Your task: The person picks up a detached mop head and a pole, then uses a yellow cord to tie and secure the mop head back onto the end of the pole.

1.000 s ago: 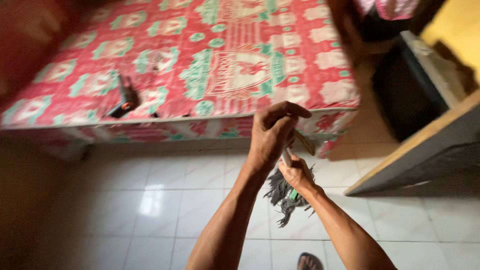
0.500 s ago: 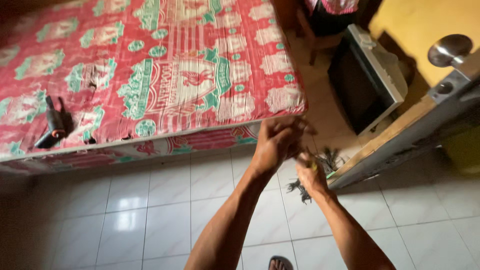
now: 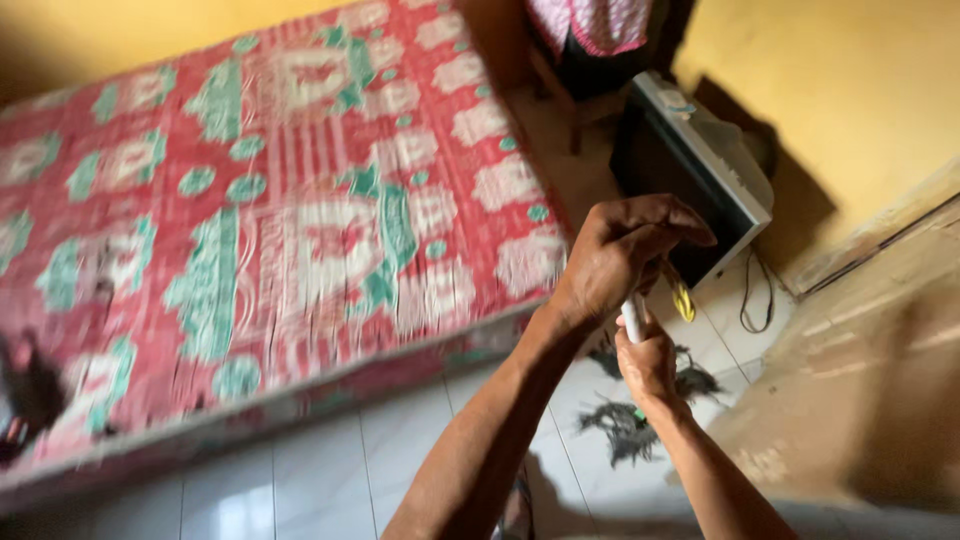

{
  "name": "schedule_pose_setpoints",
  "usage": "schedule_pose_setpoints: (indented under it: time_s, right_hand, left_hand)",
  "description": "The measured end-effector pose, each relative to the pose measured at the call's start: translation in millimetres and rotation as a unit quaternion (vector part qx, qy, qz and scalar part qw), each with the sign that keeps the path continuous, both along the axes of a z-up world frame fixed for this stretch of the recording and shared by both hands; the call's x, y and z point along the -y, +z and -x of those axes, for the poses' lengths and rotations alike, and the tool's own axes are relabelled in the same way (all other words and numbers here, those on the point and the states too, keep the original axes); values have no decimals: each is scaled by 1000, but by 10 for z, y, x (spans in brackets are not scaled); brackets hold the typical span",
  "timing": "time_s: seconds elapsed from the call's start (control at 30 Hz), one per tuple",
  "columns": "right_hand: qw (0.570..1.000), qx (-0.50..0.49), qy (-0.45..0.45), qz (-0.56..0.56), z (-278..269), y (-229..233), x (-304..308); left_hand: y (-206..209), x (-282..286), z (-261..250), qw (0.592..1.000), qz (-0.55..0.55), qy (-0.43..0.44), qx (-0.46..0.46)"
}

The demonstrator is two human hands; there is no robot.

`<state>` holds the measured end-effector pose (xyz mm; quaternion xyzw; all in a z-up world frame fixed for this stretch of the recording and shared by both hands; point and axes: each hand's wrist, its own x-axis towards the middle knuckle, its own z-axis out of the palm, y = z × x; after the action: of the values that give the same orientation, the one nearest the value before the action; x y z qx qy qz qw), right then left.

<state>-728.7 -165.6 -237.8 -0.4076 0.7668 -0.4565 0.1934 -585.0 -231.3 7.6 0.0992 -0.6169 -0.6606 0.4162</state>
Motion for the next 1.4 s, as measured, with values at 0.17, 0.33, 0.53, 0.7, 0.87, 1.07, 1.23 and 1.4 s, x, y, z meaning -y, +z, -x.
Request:
schedule_pose_setpoints:
  time_s: [0.17, 0.33, 0.53, 0.7, 0.87, 1.07, 1.23, 1.4]
  right_hand:
    - [995, -47, -70, -50, 315, -357, 991]
    - [993, -42, 69, 85, 719, -486, 1875]
    - [969, -137, -104, 178, 974, -1200, 3342]
    - [950, 209, 86, 217, 1079, -1056, 4157]
    - [905, 249, 247, 241, 1255, -270, 4782]
    - [918, 172, 267, 239, 1563, 50, 5490]
    - [925, 185, 248, 222, 1661, -67, 5722]
    - [957, 82, 172, 219, 1867, -46, 5457]
  left_hand:
    - [11, 776, 294, 997, 64, -34, -36]
    - [184, 1325, 547, 997, 20, -49, 59]
    - [220, 2091, 758, 994, 80, -19, 74]
    - [123, 2874, 1117, 984, 137, 27, 110]
    - [-20, 3638, 1465, 952, 264, 106, 111]
    - [-131, 4314, 1777, 948, 236, 149, 154]
    - [21, 4417, 1899, 963, 199, 150, 98]
    - [420, 4405, 2233, 998, -11, 64, 27]
